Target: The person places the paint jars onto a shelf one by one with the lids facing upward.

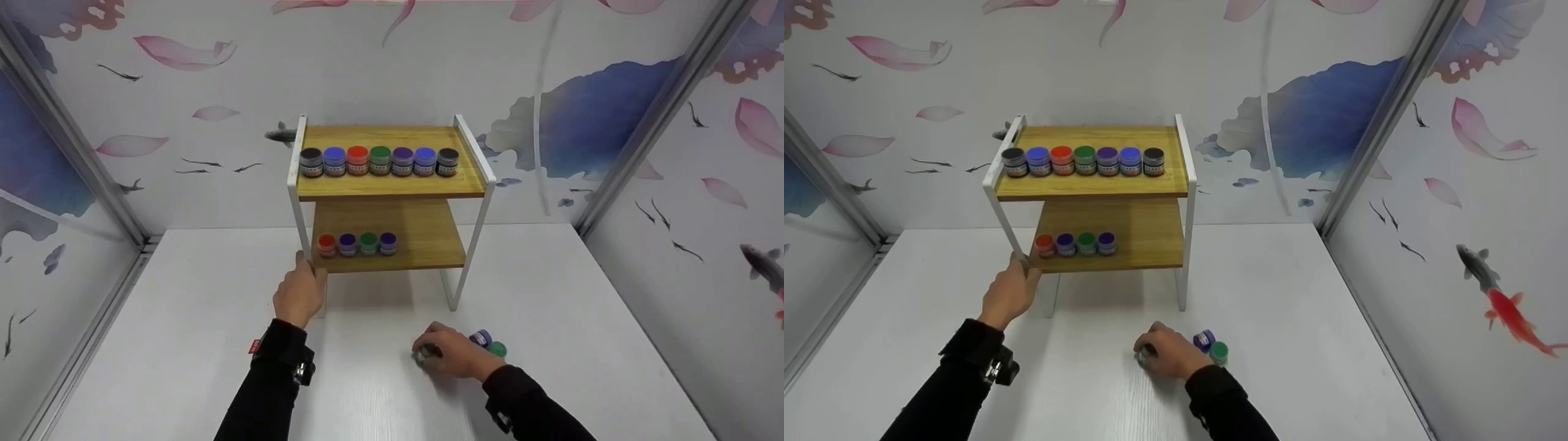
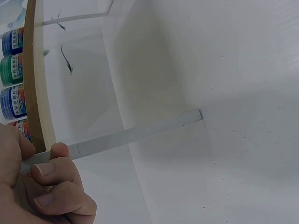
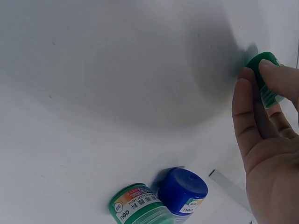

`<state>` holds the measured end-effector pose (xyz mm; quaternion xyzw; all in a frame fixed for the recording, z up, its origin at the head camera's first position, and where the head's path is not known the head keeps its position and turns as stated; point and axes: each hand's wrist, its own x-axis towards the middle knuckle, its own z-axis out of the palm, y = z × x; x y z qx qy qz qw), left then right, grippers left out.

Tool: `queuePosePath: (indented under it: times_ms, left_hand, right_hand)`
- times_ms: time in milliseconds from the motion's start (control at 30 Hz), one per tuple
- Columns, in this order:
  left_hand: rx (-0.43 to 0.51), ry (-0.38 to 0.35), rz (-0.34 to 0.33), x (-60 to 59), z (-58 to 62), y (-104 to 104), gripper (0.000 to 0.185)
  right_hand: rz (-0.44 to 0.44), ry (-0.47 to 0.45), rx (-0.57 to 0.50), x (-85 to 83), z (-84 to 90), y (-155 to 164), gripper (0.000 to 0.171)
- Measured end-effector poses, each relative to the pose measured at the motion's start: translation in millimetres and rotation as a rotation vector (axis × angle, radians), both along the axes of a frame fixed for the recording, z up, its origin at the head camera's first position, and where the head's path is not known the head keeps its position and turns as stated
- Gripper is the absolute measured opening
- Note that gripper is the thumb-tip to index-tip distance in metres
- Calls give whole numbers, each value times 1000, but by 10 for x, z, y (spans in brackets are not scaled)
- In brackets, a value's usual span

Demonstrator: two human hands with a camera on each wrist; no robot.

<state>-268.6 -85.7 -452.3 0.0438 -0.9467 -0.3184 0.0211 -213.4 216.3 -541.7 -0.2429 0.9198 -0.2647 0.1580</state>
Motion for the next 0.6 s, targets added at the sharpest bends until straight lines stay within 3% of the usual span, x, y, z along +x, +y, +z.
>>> queuePosePath:
  times_ms: [600]
  left_hand:
    - [18,43,-12,16,1,-4,64]
  right_hand:
    - [30,71,68,-33,80,-1,30]
